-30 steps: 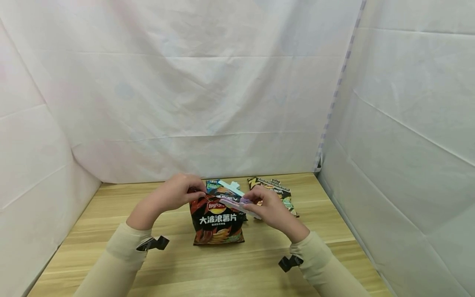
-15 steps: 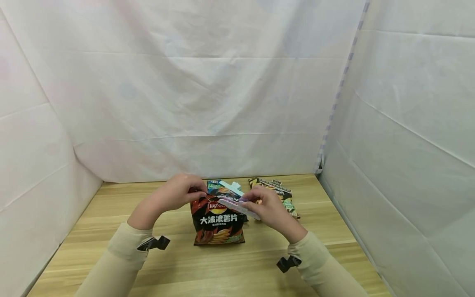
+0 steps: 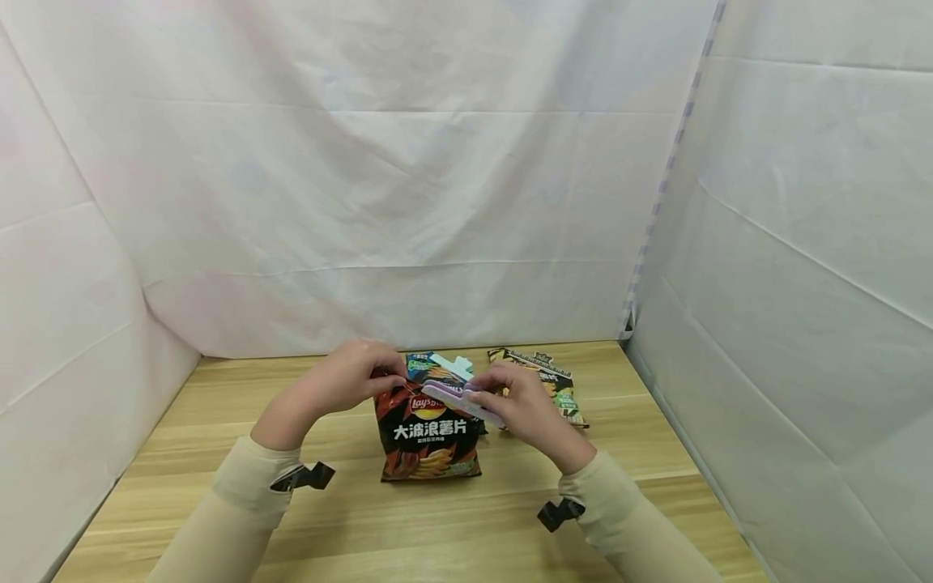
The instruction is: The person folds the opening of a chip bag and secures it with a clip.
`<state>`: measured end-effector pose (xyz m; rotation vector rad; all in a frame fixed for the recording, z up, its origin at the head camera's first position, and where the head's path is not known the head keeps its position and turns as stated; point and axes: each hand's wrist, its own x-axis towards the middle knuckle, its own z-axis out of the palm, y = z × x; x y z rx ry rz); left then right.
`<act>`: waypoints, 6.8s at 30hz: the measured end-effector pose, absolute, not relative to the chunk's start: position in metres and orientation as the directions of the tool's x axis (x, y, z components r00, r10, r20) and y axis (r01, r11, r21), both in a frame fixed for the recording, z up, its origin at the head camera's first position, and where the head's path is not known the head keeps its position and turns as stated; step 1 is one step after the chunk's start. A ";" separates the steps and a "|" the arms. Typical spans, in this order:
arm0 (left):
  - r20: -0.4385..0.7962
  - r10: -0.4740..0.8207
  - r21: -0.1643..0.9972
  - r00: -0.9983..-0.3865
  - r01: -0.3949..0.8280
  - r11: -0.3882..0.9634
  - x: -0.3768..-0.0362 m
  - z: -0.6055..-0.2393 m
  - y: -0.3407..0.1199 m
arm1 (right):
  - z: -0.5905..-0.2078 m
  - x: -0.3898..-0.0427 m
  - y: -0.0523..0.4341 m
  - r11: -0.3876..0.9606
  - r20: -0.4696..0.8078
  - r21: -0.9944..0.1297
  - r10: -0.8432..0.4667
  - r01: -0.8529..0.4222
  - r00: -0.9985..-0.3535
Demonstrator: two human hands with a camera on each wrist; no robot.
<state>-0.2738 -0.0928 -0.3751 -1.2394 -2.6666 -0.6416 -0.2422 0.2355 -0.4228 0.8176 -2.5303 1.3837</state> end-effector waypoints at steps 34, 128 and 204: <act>0.223 0.663 0.516 -0.715 0.663 0.542 -0.273 -0.370 -0.089 | -0.412 -0.251 0.215 0.431 0.354 -0.724 -0.440 -0.539 -0.826; 0.077 0.402 0.961 -0.913 0.175 0.214 -0.250 -0.497 -0.144 | -0.394 -0.309 0.156 0.281 0.337 -0.804 -0.511 -0.524 -0.791; -0.233 0.074 0.853 -0.970 -0.167 0.494 -0.279 -0.512 -0.276 | -0.509 -0.390 -0.023 0.470 0.087 -0.855 -0.289 -0.221 -0.953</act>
